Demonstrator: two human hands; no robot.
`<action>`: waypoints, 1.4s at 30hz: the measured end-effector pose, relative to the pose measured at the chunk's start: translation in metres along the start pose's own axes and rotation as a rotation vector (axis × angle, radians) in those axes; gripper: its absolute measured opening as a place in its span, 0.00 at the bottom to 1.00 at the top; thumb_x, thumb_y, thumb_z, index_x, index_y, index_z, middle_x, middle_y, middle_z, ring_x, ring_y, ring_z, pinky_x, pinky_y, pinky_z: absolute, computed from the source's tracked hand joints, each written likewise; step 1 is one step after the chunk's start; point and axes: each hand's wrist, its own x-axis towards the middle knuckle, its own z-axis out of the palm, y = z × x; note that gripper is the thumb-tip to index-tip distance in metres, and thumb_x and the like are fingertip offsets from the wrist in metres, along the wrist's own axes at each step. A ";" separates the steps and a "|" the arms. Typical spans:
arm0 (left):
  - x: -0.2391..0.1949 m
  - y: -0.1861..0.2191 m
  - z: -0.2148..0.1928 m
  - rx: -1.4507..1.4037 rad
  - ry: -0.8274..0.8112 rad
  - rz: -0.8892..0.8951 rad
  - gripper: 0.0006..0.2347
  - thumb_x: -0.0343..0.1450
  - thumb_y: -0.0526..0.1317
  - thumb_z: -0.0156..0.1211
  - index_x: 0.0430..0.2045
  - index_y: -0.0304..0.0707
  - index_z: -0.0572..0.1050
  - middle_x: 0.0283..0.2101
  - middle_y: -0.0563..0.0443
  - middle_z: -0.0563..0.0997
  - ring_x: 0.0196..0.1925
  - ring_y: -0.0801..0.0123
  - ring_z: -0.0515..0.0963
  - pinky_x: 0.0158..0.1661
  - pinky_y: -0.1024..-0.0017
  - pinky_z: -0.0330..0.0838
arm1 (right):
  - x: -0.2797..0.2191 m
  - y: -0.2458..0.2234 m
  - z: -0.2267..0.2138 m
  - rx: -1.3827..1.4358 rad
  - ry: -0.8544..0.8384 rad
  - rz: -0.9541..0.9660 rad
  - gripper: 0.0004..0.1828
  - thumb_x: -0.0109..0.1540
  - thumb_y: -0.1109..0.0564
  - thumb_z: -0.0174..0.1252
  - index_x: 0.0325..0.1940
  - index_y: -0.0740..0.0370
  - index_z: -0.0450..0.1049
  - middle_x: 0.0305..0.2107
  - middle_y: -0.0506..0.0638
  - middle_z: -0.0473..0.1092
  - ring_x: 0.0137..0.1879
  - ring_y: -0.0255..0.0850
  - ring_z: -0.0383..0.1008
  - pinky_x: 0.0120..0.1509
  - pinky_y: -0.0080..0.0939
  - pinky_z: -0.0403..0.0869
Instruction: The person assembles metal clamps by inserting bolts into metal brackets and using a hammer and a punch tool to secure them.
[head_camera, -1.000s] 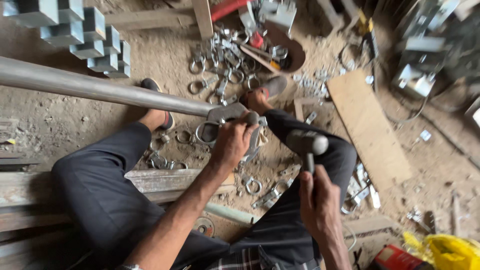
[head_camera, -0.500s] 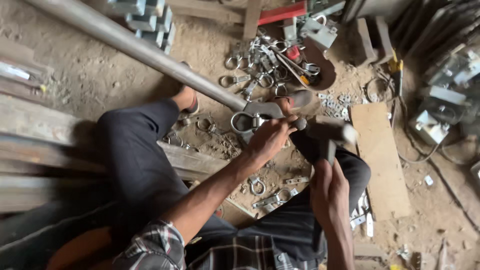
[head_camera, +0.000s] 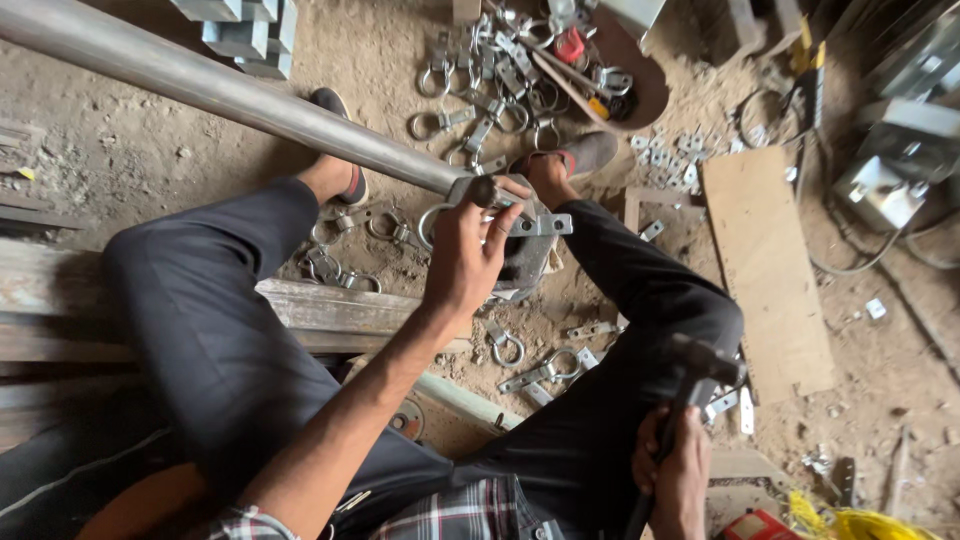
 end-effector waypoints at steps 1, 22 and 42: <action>-0.001 0.002 -0.001 0.001 -0.010 -0.008 0.10 0.80 0.43 0.49 0.46 0.35 0.74 0.46 0.43 0.82 0.44 0.63 0.87 0.36 0.68 0.84 | 0.003 0.000 -0.001 0.040 -0.007 -0.008 0.23 0.74 0.41 0.33 0.42 0.61 0.62 0.17 0.48 0.57 0.12 0.31 0.49 0.10 0.32 0.50; -0.005 0.006 0.004 0.045 -0.180 -0.127 0.08 0.80 0.36 0.53 0.48 0.30 0.74 0.47 0.45 0.84 0.48 0.63 0.88 0.42 0.71 0.86 | 0.002 -0.012 0.008 0.019 0.025 0.121 0.23 0.74 0.43 0.32 0.44 0.63 0.62 0.16 0.49 0.56 0.11 0.32 0.49 0.10 0.33 0.50; 0.003 0.021 0.000 0.081 -0.256 -0.044 0.07 0.80 0.34 0.54 0.47 0.26 0.71 0.50 0.43 0.82 0.53 0.64 0.86 0.50 0.72 0.84 | 0.000 -0.018 0.014 0.055 0.016 0.151 0.23 0.73 0.41 0.33 0.42 0.62 0.61 0.15 0.48 0.55 0.11 0.31 0.49 0.10 0.32 0.50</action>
